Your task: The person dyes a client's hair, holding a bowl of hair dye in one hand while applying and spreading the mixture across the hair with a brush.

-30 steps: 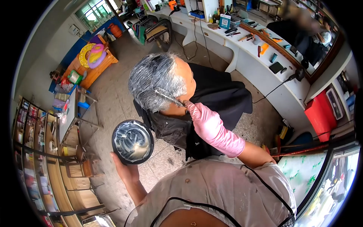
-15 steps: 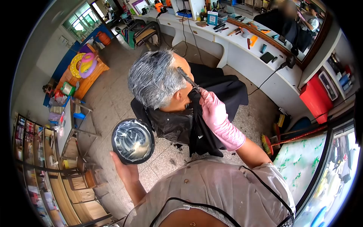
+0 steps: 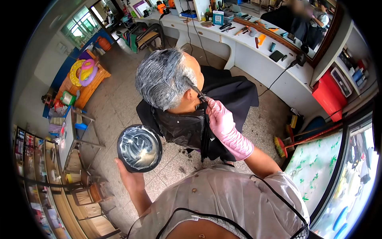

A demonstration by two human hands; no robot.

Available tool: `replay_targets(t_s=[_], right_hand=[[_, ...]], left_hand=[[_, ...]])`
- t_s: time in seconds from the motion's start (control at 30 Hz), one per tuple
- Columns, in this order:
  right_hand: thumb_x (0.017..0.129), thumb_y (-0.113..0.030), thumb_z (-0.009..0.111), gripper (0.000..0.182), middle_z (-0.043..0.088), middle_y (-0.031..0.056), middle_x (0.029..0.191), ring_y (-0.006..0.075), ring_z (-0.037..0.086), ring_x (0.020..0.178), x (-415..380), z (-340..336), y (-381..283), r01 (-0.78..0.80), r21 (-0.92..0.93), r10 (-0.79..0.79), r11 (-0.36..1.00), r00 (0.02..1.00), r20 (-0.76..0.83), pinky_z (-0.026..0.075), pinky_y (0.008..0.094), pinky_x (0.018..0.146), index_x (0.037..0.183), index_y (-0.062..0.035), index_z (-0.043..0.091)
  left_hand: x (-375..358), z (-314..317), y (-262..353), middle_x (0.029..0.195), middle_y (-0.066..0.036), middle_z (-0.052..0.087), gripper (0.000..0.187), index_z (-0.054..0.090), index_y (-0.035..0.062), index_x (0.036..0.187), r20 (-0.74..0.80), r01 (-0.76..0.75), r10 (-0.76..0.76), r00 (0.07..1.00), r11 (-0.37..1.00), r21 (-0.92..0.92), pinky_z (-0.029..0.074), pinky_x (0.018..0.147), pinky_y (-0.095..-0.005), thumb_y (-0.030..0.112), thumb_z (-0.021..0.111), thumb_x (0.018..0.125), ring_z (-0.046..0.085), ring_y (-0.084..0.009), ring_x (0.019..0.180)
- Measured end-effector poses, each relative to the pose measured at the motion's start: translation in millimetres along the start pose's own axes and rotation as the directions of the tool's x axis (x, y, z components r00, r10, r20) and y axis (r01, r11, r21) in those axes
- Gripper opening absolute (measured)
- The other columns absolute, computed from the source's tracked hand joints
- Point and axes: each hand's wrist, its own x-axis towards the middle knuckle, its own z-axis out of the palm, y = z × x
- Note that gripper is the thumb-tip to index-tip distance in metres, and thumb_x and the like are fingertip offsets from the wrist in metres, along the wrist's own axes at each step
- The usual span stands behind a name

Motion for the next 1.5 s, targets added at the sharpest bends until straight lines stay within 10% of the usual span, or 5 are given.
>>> replay_targets(t_s=[0.87,1.1,1.27,1.33,1.5], right_hand=[[0.087,0.001,0.045,0.021,0.051,0.0012,0.071,0.0073,0.05,0.063,14.0,11.0,-17.2,-0.222,0.385,0.268,0.896,0.961,-0.069,0.043,0.0201,0.057,0.105,0.0023,0.053],[0.083,0.001,0.051,0.026,0.05,0.0008,0.071,0.0075,0.047,0.061,10.5,17.8,-50.9,0.076,-0.321,-0.053,0.944,0.995,0.079,0.041,0.0216,0.054,0.109,0.0009,0.053],[0.083,0.001,0.053,0.025,0.054,0.0015,0.075,0.0055,0.045,0.057,-2.8,14.7,-74.6,-0.41,0.59,0.234,0.696,0.906,0.354,0.041,0.0196,0.054,0.108,0.0042,0.053],[0.082,0.0,0.055,0.021,0.057,0.006,0.074,0.0099,0.051,0.057,-5.1,12.9,-84.6,0.057,0.187,-0.148,0.981,0.841,0.52,0.043,0.0225,0.053,0.103,0.0036,0.056],[0.078,-0.007,0.054,0.013,0.059,0.0147,0.077,0.0313,0.059,0.07,-7.2,31.0,-97.0,0.22,0.024,-0.189,0.975,0.769,0.611,0.048,0.0362,0.059,0.09,-0.0034,0.058]], left_hand=[[5.5,-7.7,4.7,0.127,-0.01,0.044,0.051,0.038,0.0044,0.127,0.138,0.034,-0.032,0.99,0.999,-0.013,0.033,0.098,-0.0377,0.042,0.03,0.093,0.042,-0.0225,0.116],[9.2,0.6,-0.7,0.123,-0.013,0.046,0.057,0.039,-0.0006,0.123,0.078,0.069,-0.073,0.994,0.996,0.054,0.034,0.097,-0.0392,0.046,0.031,0.092,0.044,-0.0228,0.114],[17.4,-6.3,-12.6,0.121,-0.011,0.048,0.061,0.042,0.0004,0.122,0.103,0.01,-0.029,0.994,0.984,0.177,0.034,0.097,-0.0369,0.051,0.029,0.09,0.046,-0.0204,0.113],[16.5,-5.5,-11.2,0.12,-0.011,0.05,0.062,0.041,0.0001,0.121,0.154,-0.027,-0.007,0.988,0.975,0.221,0.035,0.096,-0.0356,0.052,0.03,0.089,0.047,-0.02,0.111],[18.7,-8.2,-14.9,0.12,-0.013,0.047,0.063,0.036,-0.0022,0.126,0.197,-0.204,0.143,0.97,0.92,0.336,0.036,0.095,-0.0327,0.049,0.028,0.091,0.046,-0.0195,0.112]])
